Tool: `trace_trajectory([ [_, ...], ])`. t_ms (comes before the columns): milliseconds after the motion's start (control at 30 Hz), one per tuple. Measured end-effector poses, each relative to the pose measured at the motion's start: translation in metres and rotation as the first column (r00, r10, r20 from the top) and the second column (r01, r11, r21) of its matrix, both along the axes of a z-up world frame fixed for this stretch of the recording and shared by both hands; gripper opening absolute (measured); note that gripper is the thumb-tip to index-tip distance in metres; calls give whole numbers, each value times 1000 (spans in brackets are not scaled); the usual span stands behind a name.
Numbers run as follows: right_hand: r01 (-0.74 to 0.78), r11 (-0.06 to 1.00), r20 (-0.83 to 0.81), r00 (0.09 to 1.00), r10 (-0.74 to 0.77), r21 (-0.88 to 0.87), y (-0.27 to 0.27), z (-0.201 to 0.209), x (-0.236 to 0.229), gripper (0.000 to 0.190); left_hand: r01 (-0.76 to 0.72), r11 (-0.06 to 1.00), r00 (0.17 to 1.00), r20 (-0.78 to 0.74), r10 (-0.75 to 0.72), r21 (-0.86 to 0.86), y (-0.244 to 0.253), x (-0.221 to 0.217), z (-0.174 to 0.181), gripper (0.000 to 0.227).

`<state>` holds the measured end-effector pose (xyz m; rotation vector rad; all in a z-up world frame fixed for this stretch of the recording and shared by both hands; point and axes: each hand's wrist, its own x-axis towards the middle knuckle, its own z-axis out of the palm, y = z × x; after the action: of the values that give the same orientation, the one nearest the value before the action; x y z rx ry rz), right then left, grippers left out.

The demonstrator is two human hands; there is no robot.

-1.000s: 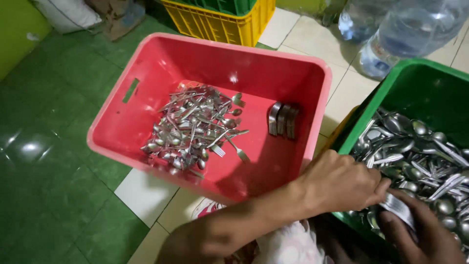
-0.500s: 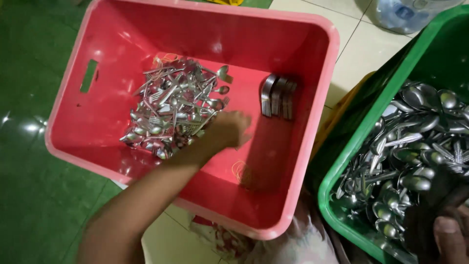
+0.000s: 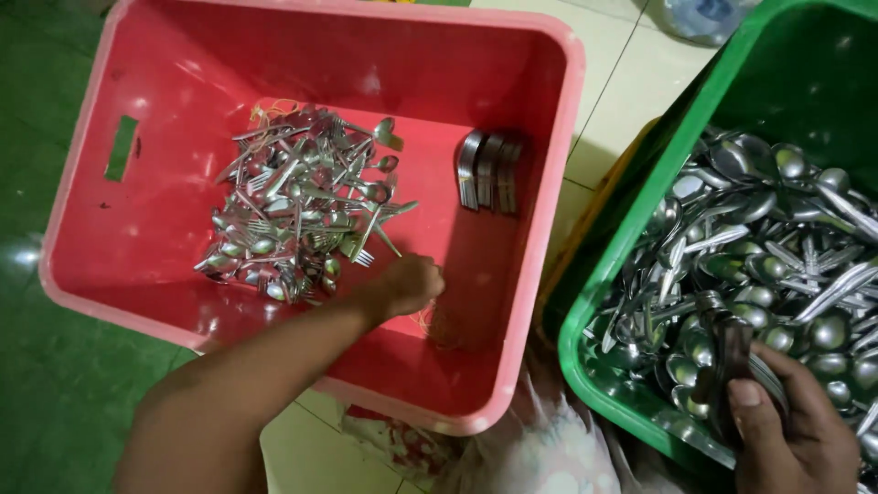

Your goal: The person sorts metal spoons and forks from a green bin into a pink bin. They pick up handfuls of cutlery, separate the spoons from the forks, and place the sorted items into the pink bin.

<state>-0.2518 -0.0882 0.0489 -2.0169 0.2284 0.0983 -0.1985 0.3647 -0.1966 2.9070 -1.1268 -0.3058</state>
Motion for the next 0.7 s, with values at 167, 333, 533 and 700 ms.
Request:
trace_trajectory([
  [167, 10, 997, -29, 1000, -7, 80, 10, 10, 5, 40, -48, 977, 998, -34, 56, 208, 6, 3, 23, 8],
  [333, 8, 988, -64, 998, 3, 156, 13, 17, 5, 40, -326, 825, 870, -195, 452, 461, -12, 35, 146, 40],
  [533, 154, 914, -129, 985, -113, 375, 20, 12, 15, 45, -554, 594, 802, -184, 568, -583, -53, 28, 257, 9],
  [700, 112, 543, -61, 992, -111, 832, 12, 9, 16, 26, -734, 439, 598, -187, 779, -518, -156, 32, 266, 27],
])
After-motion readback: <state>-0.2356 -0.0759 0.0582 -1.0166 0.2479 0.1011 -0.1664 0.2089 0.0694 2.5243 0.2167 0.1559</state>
